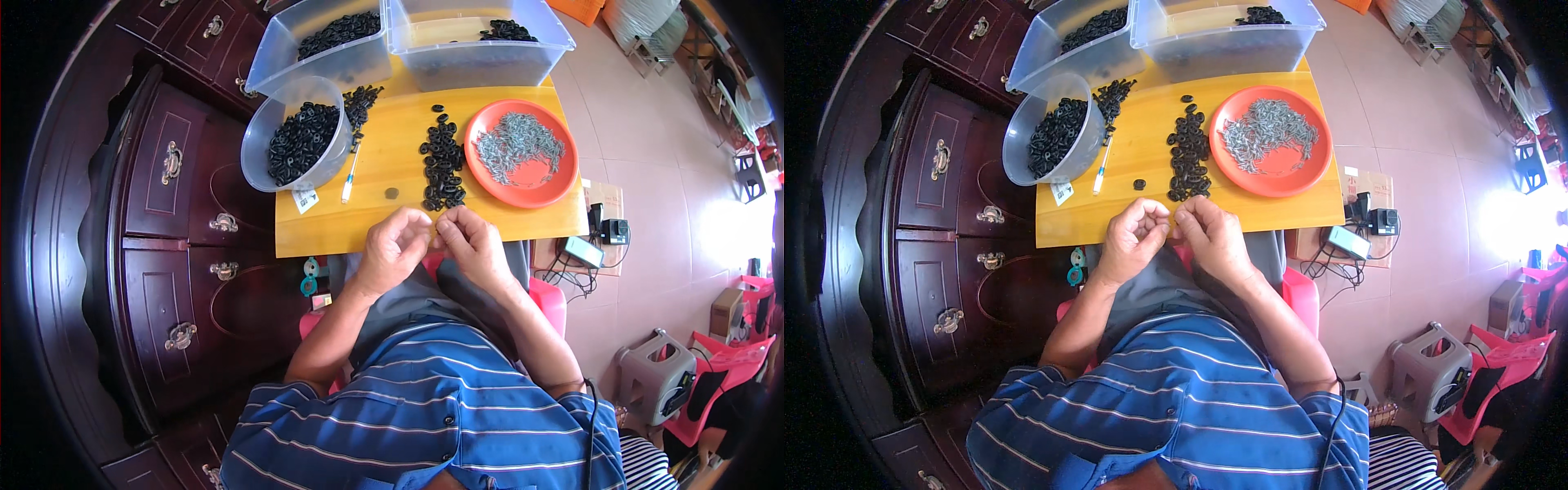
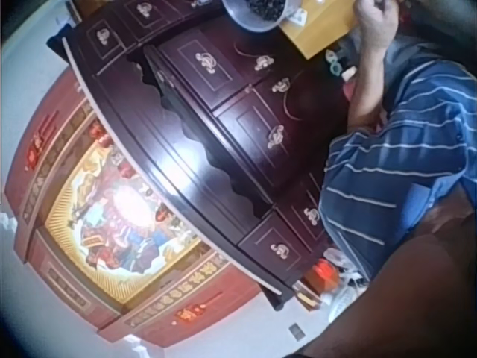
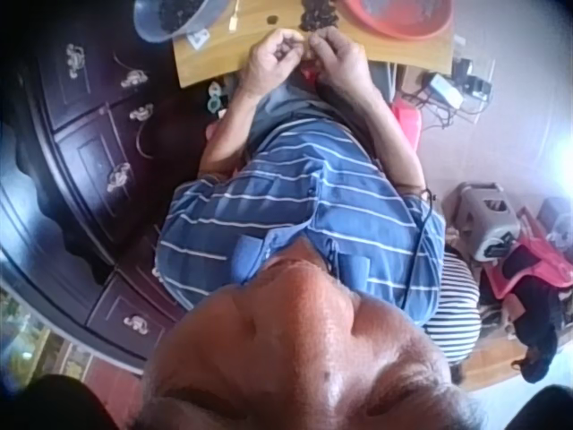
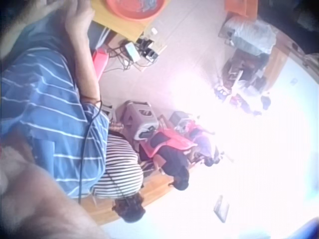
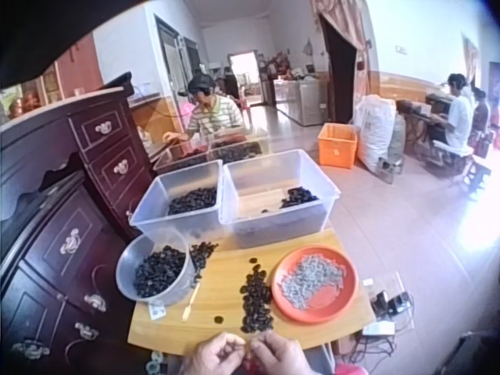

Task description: The person sits at a yellow table and assembles small black plastic components with metal screws. They pick up a black plastic piece, insert a screw from a red plate, and tighten it by hand. The person repeats this process for multiple units, occasionally moving the finished items aside on the table.

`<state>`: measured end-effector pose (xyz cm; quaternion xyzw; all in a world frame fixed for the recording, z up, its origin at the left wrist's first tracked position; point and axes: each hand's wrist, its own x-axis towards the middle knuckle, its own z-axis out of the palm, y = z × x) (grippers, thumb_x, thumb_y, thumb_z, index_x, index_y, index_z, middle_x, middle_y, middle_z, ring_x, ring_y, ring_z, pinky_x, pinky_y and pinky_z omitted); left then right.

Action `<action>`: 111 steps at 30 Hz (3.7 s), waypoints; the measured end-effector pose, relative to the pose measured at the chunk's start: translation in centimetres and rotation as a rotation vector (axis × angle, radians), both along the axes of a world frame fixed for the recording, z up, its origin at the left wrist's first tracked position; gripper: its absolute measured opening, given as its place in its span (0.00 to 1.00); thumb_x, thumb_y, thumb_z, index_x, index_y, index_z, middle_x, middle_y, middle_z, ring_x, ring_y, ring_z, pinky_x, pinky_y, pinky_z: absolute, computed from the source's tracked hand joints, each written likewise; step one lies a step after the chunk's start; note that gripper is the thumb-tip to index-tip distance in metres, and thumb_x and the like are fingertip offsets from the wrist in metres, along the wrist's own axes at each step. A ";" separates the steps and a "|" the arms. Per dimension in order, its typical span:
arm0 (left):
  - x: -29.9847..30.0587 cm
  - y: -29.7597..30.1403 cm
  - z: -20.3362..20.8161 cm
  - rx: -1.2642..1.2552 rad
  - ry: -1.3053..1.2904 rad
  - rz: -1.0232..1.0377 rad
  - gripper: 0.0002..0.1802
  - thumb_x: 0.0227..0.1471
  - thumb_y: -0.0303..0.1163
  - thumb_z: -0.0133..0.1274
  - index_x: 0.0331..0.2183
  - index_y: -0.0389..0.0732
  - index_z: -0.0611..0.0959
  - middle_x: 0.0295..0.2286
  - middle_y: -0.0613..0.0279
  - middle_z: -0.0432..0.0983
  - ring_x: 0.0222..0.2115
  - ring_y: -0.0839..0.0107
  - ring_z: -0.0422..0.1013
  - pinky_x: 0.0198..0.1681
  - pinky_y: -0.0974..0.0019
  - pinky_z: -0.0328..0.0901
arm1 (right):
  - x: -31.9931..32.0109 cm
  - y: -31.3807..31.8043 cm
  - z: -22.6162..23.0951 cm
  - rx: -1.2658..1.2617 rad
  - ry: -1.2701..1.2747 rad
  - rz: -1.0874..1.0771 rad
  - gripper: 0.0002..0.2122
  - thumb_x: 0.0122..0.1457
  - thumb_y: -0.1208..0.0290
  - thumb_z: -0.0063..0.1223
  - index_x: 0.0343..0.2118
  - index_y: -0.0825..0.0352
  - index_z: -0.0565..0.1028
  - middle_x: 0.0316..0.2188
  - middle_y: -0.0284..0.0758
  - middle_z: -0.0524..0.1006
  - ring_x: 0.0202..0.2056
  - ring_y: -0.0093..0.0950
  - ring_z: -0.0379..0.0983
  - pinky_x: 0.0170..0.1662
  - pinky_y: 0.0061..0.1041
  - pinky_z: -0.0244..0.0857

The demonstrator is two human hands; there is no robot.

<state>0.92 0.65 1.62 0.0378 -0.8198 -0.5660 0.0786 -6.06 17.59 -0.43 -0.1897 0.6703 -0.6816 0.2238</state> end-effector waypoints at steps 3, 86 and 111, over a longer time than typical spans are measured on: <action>-0.2 0.1 0.6 -0.018 0.016 -0.011 0.09 0.56 0.17 0.54 0.40 0.36 0.77 0.29 0.69 0.77 0.28 0.86 0.72 0.32 0.79 0.68 | -0.3 0.2 0.2 -0.146 -0.232 0.044 0.08 0.70 0.69 0.49 0.38 0.69 0.75 0.27 0.29 0.78 0.27 0.16 0.72 0.32 0.19 0.68; -1.9 1.5 1.9 -0.262 0.175 -0.173 0.08 0.49 0.17 0.62 0.34 0.37 0.82 0.27 0.61 0.77 0.24 0.74 0.75 0.27 0.71 0.68 | -1.3 0.4 -0.8 -0.539 -0.531 -0.262 0.07 0.66 0.72 0.55 0.45 0.65 0.75 0.36 0.31 0.81 0.33 0.15 0.75 0.37 0.16 0.69; 0.1 6.1 -0.4 0.167 0.062 -0.128 0.14 0.54 0.16 0.58 0.43 0.35 0.80 0.32 0.63 0.78 0.30 0.79 0.74 0.34 0.73 0.70 | -1.1 0.3 -0.6 -0.726 -0.600 -0.325 0.05 0.67 0.73 0.53 0.43 0.64 0.75 0.34 0.30 0.80 0.31 0.16 0.73 0.38 0.16 0.69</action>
